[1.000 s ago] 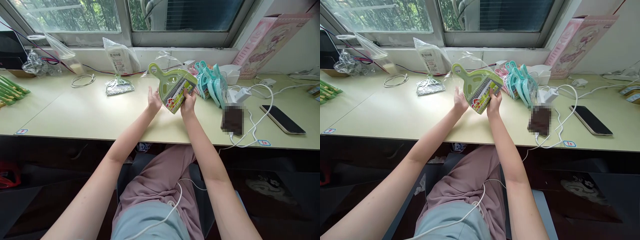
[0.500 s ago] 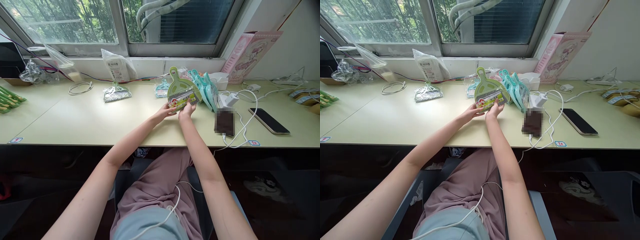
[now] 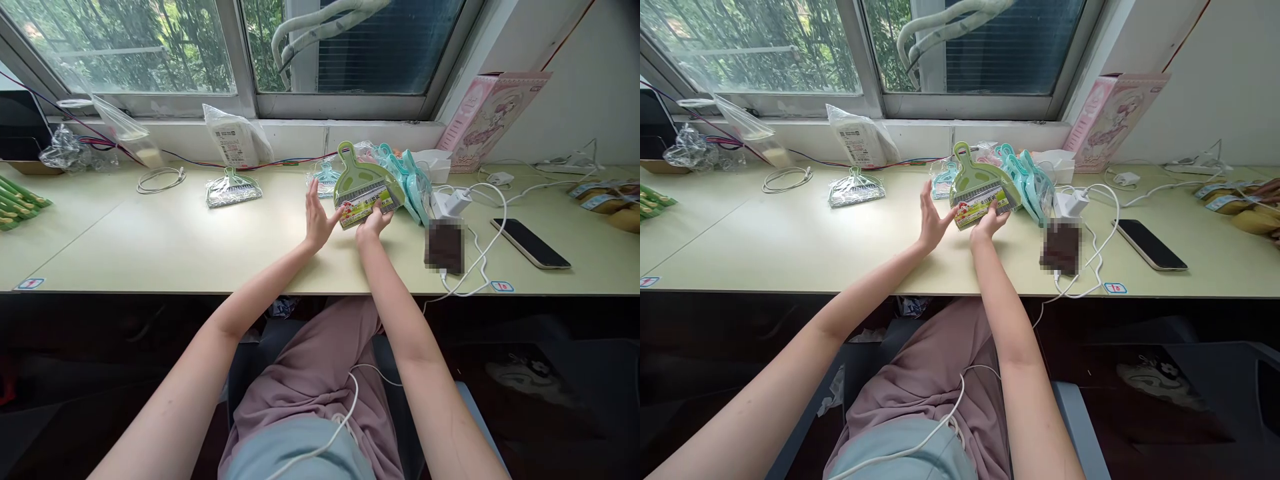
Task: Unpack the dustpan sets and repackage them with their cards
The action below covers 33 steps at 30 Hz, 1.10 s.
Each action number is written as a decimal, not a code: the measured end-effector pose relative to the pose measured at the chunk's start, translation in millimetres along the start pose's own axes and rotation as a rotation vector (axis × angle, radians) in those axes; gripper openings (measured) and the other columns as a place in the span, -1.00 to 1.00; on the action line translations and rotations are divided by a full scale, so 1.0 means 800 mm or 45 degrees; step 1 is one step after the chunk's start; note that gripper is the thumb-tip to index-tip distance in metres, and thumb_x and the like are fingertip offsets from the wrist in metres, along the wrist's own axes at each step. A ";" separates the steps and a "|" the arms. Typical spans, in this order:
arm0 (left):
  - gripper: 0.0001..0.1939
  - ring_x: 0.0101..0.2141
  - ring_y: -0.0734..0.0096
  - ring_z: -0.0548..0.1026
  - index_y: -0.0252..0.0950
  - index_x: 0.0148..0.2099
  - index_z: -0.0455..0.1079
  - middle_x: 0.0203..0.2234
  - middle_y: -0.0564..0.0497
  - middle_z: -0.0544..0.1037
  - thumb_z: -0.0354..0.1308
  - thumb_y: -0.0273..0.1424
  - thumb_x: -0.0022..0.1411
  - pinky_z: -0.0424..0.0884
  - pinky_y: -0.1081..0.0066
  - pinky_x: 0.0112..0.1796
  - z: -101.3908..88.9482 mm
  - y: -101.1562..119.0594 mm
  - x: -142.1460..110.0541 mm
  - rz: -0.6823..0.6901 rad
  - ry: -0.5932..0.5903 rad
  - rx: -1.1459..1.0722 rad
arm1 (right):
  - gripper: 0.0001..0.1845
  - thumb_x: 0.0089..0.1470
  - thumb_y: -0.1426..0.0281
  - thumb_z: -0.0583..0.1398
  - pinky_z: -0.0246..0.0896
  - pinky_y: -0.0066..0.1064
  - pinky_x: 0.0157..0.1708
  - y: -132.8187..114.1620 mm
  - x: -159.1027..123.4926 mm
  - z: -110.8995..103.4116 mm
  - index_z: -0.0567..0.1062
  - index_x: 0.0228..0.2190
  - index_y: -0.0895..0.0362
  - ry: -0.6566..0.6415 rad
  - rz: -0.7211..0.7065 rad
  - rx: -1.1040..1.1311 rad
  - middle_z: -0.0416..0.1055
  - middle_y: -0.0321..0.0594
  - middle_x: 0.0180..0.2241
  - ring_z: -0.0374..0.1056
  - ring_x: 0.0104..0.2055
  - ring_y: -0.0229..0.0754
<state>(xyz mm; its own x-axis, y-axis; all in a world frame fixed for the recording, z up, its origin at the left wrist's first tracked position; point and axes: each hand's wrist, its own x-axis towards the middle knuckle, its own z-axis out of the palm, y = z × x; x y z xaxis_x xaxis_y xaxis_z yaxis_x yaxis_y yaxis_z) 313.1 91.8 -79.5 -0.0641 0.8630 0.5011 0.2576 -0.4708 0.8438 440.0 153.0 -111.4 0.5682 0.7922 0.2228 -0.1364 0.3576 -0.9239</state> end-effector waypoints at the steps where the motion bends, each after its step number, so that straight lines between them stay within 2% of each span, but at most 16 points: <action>1: -0.18 0.43 0.03 -0.22 -0.12 0.38 0.06 0.45 -0.08 -0.10 0.30 -0.16 0.16 -0.17 0.01 0.35 -0.006 0.006 0.001 0.108 -0.012 0.085 | -0.44 0.18 0.16 -0.03 0.36 -0.10 0.08 0.000 -0.002 0.001 0.29 0.16 0.05 0.018 0.017 0.017 0.29 0.00 0.20 0.35 0.19 -0.12; 3: -0.36 0.43 0.07 -0.22 -0.07 0.31 0.22 0.43 -0.01 -0.01 0.24 -0.20 0.21 -0.25 0.02 0.36 -0.017 0.013 0.005 0.265 -0.102 0.230 | -0.44 0.19 0.21 -0.02 0.34 -0.13 0.10 -0.002 -0.005 0.005 0.23 0.19 0.05 0.039 0.029 0.048 0.28 0.00 0.21 0.34 0.20 -0.14; 5: -0.49 0.42 0.08 -0.14 -0.06 0.23 0.34 0.39 0.02 0.11 0.21 -0.26 0.23 -0.27 0.04 0.37 -0.021 0.008 0.010 0.351 -0.183 0.341 | -0.43 0.18 0.25 0.01 0.32 -0.15 0.12 -0.004 -0.009 0.008 0.20 0.20 0.07 0.027 0.003 0.057 0.31 0.00 0.19 0.36 0.18 -0.15; 8: -0.59 0.37 0.06 0.05 -0.09 0.16 0.43 0.32 -0.04 0.24 0.16 -0.35 0.27 -0.12 0.05 0.36 -0.018 -0.012 0.018 0.422 -0.273 0.480 | -0.45 0.16 0.25 0.06 0.29 -0.16 0.14 -0.006 -0.011 0.012 0.23 0.17 0.08 -0.033 -0.085 0.000 0.34 -0.01 0.14 0.36 0.16 -0.13; 12: -0.56 0.31 0.08 0.17 -0.13 0.24 0.37 0.32 -0.12 0.24 0.07 -0.41 0.33 0.13 0.03 0.29 -0.012 -0.030 0.020 0.540 -0.324 0.714 | -0.51 0.11 0.25 0.16 0.27 -0.14 0.15 -0.003 -0.013 0.015 0.31 0.07 0.09 -0.103 -0.208 -0.015 0.40 -0.04 0.07 0.38 0.11 -0.11; 16: -0.53 0.28 0.15 0.22 -0.16 0.31 0.28 0.30 -0.16 0.26 -0.05 -0.46 0.39 0.31 0.09 0.21 -0.010 -0.028 0.014 0.708 -0.313 0.969 | -0.61 0.09 0.33 0.17 0.28 -0.15 0.12 0.000 -0.016 0.018 0.36 -0.03 0.11 -0.100 -0.186 0.091 0.46 -0.13 -0.04 0.44 -0.01 -0.16; 19: -0.52 0.23 0.19 0.30 -0.23 0.31 0.26 0.25 -0.19 0.33 -0.13 -0.51 0.41 0.41 0.18 0.14 -0.009 -0.029 0.012 0.782 -0.375 1.058 | -0.63 0.07 0.35 0.19 0.27 -0.16 0.14 0.000 -0.018 0.020 0.37 -0.06 0.11 -0.075 -0.160 0.122 0.47 -0.17 -0.07 0.44 -0.02 -0.17; 23: -0.54 0.20 0.22 0.33 -0.31 0.28 0.28 0.24 -0.20 0.35 -0.17 -0.53 0.41 0.43 0.27 0.07 -0.008 -0.030 0.010 0.805 -0.433 1.097 | -0.62 0.06 0.35 0.21 0.27 -0.18 0.14 -0.004 -0.021 0.020 0.36 -0.06 0.12 -0.077 -0.134 0.177 0.47 -0.17 -0.07 0.43 -0.01 -0.18; 29: -0.53 0.10 0.12 0.40 -0.27 0.32 0.22 0.11 -0.20 0.46 -0.06 -0.44 0.40 0.31 0.16 0.07 -0.006 -0.015 0.004 0.667 -0.204 1.232 | -0.65 0.08 0.34 0.21 0.30 -0.21 0.11 -0.008 -0.024 0.020 0.38 -0.08 0.11 -0.122 -0.108 0.228 0.48 -0.19 -0.09 0.43 -0.02 -0.19; 33: -0.57 0.01 0.11 0.43 -0.29 0.27 0.26 0.00 -0.20 0.51 -0.08 -0.45 0.40 0.26 0.18 0.03 -0.005 -0.017 0.005 0.601 -0.187 1.297 | -0.61 0.06 0.38 0.20 0.33 -0.22 0.08 -0.004 -0.020 0.020 0.37 -0.04 0.11 -0.074 -0.040 0.303 0.47 -0.20 -0.07 0.44 -0.02 -0.20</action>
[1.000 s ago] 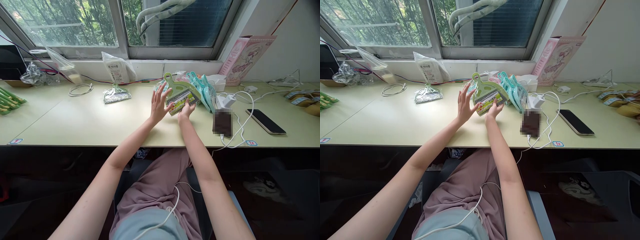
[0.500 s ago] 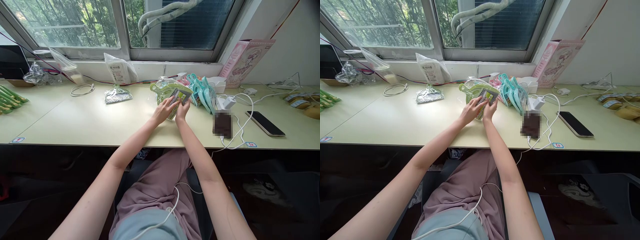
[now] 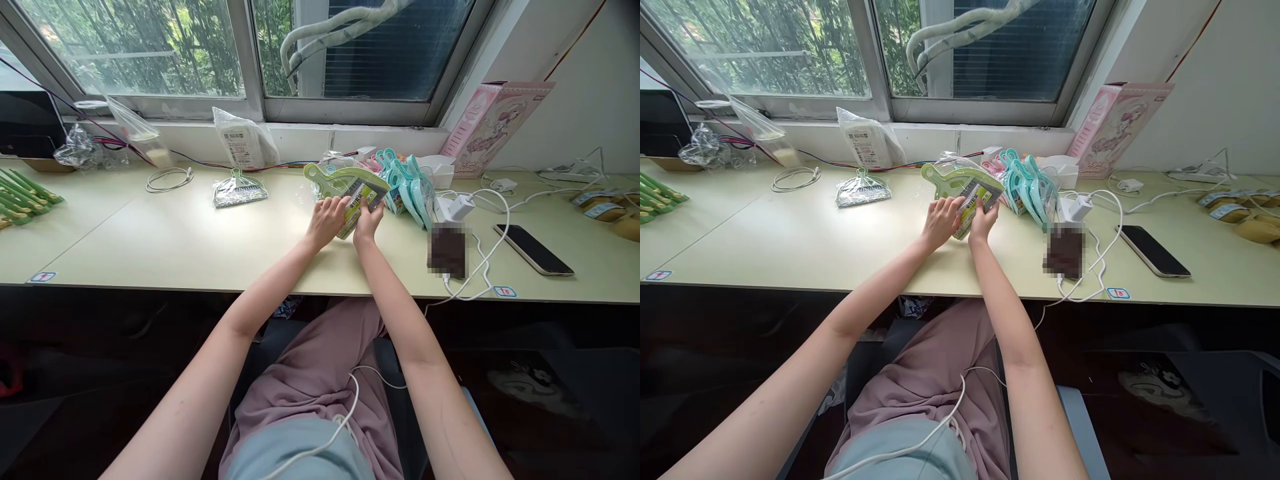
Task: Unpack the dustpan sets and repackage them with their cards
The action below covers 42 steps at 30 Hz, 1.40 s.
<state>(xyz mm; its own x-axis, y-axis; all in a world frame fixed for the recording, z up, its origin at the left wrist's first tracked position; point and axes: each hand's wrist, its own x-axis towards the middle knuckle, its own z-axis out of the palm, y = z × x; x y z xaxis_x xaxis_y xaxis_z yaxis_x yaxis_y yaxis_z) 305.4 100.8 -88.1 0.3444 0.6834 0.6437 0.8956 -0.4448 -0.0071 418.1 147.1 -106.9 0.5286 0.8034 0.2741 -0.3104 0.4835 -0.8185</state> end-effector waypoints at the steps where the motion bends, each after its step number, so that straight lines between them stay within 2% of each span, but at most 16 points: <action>1: -0.58 0.00 0.12 0.43 -0.29 0.25 0.28 -0.04 -0.19 0.53 -0.10 -0.46 0.41 0.26 0.19 0.01 0.002 -0.001 0.000 0.007 -0.012 0.005 | -0.60 0.06 0.39 0.20 0.33 -0.21 0.09 0.001 0.001 -0.001 0.37 -0.03 0.11 0.020 0.015 0.013 0.47 -0.20 -0.06 0.44 -0.02 -0.21; 7: -0.63 -0.05 0.18 0.45 -0.26 0.17 0.35 -0.13 -0.15 0.53 -0.16 -0.45 0.45 0.23 0.25 -0.03 0.014 -0.007 -0.001 0.153 -0.024 0.016 | -0.56 0.07 0.41 0.19 0.33 -0.24 0.09 -0.001 0.004 -0.004 0.36 0.02 0.12 0.068 0.066 0.059 0.46 -0.17 0.01 0.44 0.00 -0.22; 14: -0.66 -0.04 0.18 0.45 -0.22 0.14 0.37 -0.13 -0.14 0.52 -0.14 -0.43 0.45 0.23 0.23 -0.03 0.005 -0.005 -0.002 0.254 -0.055 0.046 | -0.55 0.11 0.41 0.15 0.35 -0.22 0.09 -0.001 0.007 -0.008 0.35 0.07 0.12 0.158 0.130 0.076 0.45 -0.14 0.04 0.43 0.04 -0.22; 20: -0.63 0.02 0.12 0.42 -0.28 0.21 0.27 -0.04 -0.18 0.49 0.02 -0.36 0.40 0.22 0.23 0.00 0.000 0.002 -0.001 0.092 -0.078 0.047 | -0.54 0.13 0.39 0.14 0.35 -0.23 0.09 0.002 0.014 -0.013 0.33 0.09 0.09 0.217 0.210 0.164 0.46 -0.14 0.03 0.47 -0.04 -0.25; 24: -0.75 -0.01 0.13 0.43 -0.29 0.05 0.37 -0.11 -0.17 0.51 -0.04 -0.41 0.42 0.22 0.22 0.00 0.005 0.003 0.000 0.055 -0.071 0.087 | -0.53 0.12 0.33 0.15 0.36 -0.21 0.08 0.008 0.019 -0.017 0.33 0.09 0.06 0.252 0.282 0.155 0.44 -0.15 0.06 0.46 -0.03 -0.24; 27: -0.76 -0.05 0.14 0.44 -0.30 -0.09 0.41 -0.18 -0.18 0.52 -0.09 -0.45 0.43 0.22 0.21 -0.01 0.010 0.001 0.000 0.078 -0.048 0.087 | -0.54 0.12 0.32 0.15 0.35 -0.17 0.10 0.010 0.019 -0.018 0.33 0.08 0.03 0.244 0.293 0.149 0.44 -0.17 0.07 0.46 -0.03 -0.25; 31: -0.80 -0.04 0.12 0.45 -0.27 -0.10 0.42 -0.17 -0.16 0.53 -0.02 -0.36 0.42 0.23 0.18 0.02 0.007 0.001 -0.002 0.070 -0.009 0.026 | -0.56 0.14 0.40 0.10 0.35 -0.14 0.11 0.007 0.016 -0.017 0.32 0.07 0.03 0.290 0.301 0.210 0.46 -0.19 0.04 0.47 -0.06 -0.27; 33: -0.76 -0.01 0.06 0.44 -0.25 -0.03 0.40 -0.10 -0.18 0.52 0.12 -0.23 0.35 0.25 0.17 0.02 0.004 0.003 -0.003 -0.035 0.031 -0.037 | -0.55 0.12 0.42 0.11 0.35 -0.12 0.11 0.006 0.017 -0.018 0.33 0.07 0.03 0.326 0.323 0.251 0.47 -0.19 0.04 0.47 -0.05 -0.25; 37: -0.39 -0.04 0.07 0.48 -0.26 0.13 0.28 -0.02 -0.22 0.48 0.30 -0.04 0.16 0.35 0.25 -0.10 0.002 0.003 -0.001 -0.399 0.070 -0.275 | -0.53 0.09 0.40 0.13 0.37 -0.11 0.09 0.009 0.025 -0.024 0.33 0.07 0.02 0.387 0.353 0.279 0.43 -0.17 0.08 0.45 0.02 -0.23; 39: -0.34 -0.11 0.15 0.52 -0.26 0.14 0.26 -0.07 -0.18 0.51 0.29 0.00 0.14 0.38 0.33 -0.20 0.006 -0.001 0.001 -0.566 -0.027 -0.476 | -0.52 0.09 0.39 0.13 0.37 -0.14 0.09 0.010 0.027 -0.026 0.32 0.08 0.03 0.406 0.362 0.254 0.40 -0.14 0.11 0.44 0.04 -0.22; 42: -0.41 -0.30 0.34 0.57 -0.26 0.14 0.27 -0.11 -0.11 0.53 0.19 0.01 0.23 0.36 0.45 -0.37 0.015 -0.010 0.005 -0.754 -0.308 -0.946 | -0.52 0.12 0.38 0.11 0.37 -0.16 0.08 0.008 0.027 -0.027 0.30 0.10 0.03 0.438 0.370 0.264 0.40 -0.11 0.11 0.45 0.01 -0.22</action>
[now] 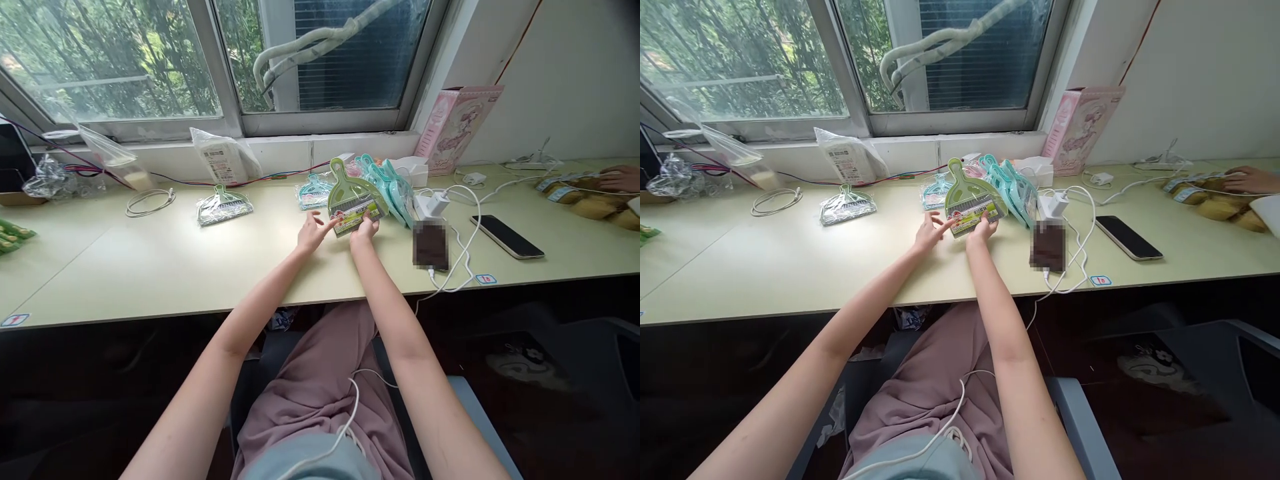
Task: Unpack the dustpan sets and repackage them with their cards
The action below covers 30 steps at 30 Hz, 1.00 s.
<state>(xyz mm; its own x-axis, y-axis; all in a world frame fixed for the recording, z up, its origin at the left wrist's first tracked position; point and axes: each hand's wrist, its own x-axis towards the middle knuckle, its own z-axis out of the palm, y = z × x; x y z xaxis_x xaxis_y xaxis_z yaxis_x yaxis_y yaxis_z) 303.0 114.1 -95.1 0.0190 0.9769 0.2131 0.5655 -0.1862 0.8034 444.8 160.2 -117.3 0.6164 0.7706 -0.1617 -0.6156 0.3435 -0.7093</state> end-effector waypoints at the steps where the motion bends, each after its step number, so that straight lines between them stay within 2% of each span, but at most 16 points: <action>1: -0.46 -0.35 0.41 0.57 -0.27 0.12 0.30 -0.11 -0.11 0.54 0.15 -0.01 0.27 0.34 0.49 -0.42 0.000 -0.003 0.003 -0.036 -0.129 -0.137 | -0.53 0.13 0.38 0.11 0.37 -0.15 0.08 -0.001 -0.001 0.000 0.30 0.10 0.03 0.005 -0.005 0.019 0.41 -0.12 0.10 0.46 0.00 -0.23; 3: -0.57 -0.38 0.47 0.55 -0.31 -0.01 0.40 -0.13 -0.11 0.55 0.12 -0.06 0.31 0.30 0.54 -0.49 0.001 -0.006 0.007 -0.018 -0.304 -0.333 | -0.54 0.14 0.38 0.10 0.36 -0.14 0.09 -0.003 -0.004 0.001 0.31 0.09 0.02 0.009 -0.022 0.048 0.43 -0.14 0.08 0.46 -0.02 -0.24; 7: -0.63 -0.45 0.48 0.50 -0.37 -0.29 0.42 -0.44 -0.05 0.54 0.22 -0.11 0.25 0.28 0.56 -0.51 0.001 -0.005 0.005 0.057 -0.394 -0.398 | -0.54 0.14 0.37 0.12 0.34 -0.14 0.11 -0.008 -0.011 0.002 0.33 0.09 0.04 -0.001 -0.027 0.065 0.43 -0.13 0.09 0.46 -0.01 -0.24; 10: -0.59 -0.49 0.49 0.50 -0.38 -0.37 0.39 -0.51 -0.04 0.55 0.23 -0.08 0.24 0.31 0.54 -0.49 -0.002 0.000 -0.001 0.026 -0.528 -0.418 | -0.53 0.13 0.35 0.13 0.36 -0.12 0.10 -0.011 -0.014 0.001 0.33 0.10 0.04 -0.008 -0.008 0.071 0.44 -0.12 0.08 0.46 -0.01 -0.21; 15: -0.64 -0.47 0.49 0.54 -0.39 -0.34 0.45 -0.43 -0.10 0.64 0.28 -0.14 0.21 0.39 0.52 -0.41 -0.005 0.007 -0.007 0.017 -0.635 -0.448 | -0.51 0.10 0.38 0.16 0.37 -0.14 0.08 -0.015 -0.017 0.003 0.33 0.10 0.06 -0.013 0.055 0.106 0.48 -0.13 0.03 0.49 -0.07 -0.22; 23: -0.82 -0.57 0.56 0.45 -0.41 -0.22 0.53 -0.46 -0.05 0.64 0.18 -0.38 0.25 0.37 0.53 -0.44 0.005 0.012 -0.013 0.004 -0.639 -0.414 | -0.50 0.09 0.42 0.10 0.38 -0.15 0.07 -0.017 -0.014 0.003 0.31 0.09 0.01 -0.047 0.082 0.081 0.47 -0.18 0.03 0.48 -0.08 -0.25; 30: -0.66 -0.66 0.60 0.26 -0.36 -0.19 0.58 -0.54 0.05 0.56 -0.04 -0.40 0.28 0.27 0.52 -0.48 0.002 0.013 -0.019 0.200 -0.722 -0.087 | -0.47 0.06 0.47 0.02 0.36 -0.12 0.09 -0.017 -0.010 0.000 0.28 0.09 0.02 -0.033 0.045 0.082 0.46 -0.16 0.04 0.46 -0.07 -0.26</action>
<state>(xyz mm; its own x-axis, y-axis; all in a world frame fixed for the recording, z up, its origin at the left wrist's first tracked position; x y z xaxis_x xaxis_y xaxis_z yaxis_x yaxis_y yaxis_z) 310.1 97.8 -90.8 0.5463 0.8374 0.0173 0.4663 -0.3212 0.8242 448.2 149.8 -106.5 0.5818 0.7959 -0.1675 -0.6672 0.3493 -0.6579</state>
